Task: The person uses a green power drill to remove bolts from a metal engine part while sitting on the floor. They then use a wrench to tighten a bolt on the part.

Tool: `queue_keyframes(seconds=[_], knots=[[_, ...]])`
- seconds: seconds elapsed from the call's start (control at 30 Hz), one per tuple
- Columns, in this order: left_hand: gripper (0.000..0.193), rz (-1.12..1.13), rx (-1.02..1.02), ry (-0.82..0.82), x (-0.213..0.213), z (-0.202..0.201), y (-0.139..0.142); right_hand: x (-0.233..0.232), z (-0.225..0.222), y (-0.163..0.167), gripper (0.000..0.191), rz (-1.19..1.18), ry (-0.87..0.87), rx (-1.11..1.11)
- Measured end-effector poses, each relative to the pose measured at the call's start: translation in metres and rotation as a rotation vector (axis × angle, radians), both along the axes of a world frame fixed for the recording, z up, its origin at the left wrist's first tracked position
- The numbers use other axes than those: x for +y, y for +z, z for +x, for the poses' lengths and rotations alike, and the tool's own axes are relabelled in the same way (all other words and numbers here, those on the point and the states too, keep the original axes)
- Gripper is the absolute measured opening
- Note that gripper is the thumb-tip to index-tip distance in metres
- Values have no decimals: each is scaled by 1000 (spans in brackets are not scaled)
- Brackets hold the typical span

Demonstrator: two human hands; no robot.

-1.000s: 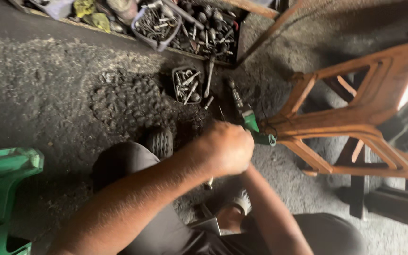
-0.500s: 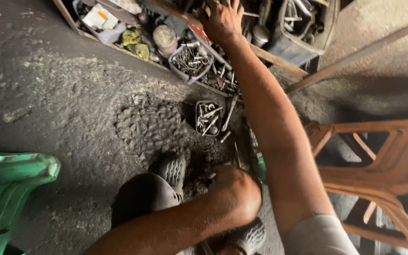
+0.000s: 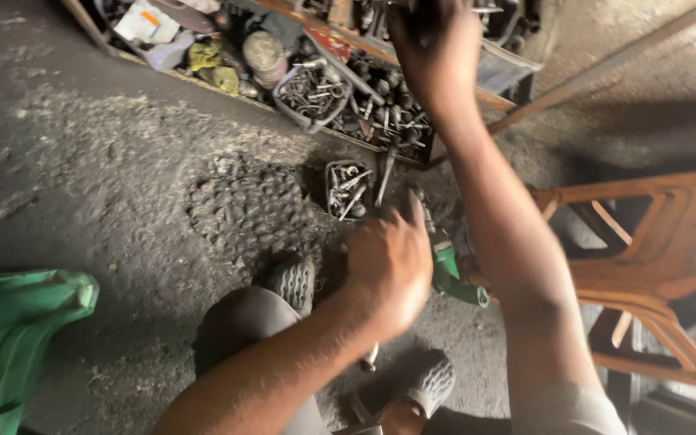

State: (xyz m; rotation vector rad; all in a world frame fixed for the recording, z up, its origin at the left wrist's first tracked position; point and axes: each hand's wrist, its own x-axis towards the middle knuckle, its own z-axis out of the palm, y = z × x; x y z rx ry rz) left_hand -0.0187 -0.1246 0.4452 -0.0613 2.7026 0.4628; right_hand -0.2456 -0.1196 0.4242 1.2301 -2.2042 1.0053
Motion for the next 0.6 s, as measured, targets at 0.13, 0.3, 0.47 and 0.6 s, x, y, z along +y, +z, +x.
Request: queue_keyframes(seconds=[0.13, 0.3, 0.47, 0.6], knots=[[80, 95, 342, 212, 9, -10, -14, 127, 119, 2, 16, -373, -103, -494], [24, 270, 367, -316, 61, -7, -37, 238, 211, -15, 11, -885, -299, -843], [22, 369, 478, -586, 116, 28, -56, 290, 288, -63, 9, -675, -591, -952], [41, 514, 67, -682, 137, 26, -57, 306, 314, -84, 14, -1286, -303, -1078]])
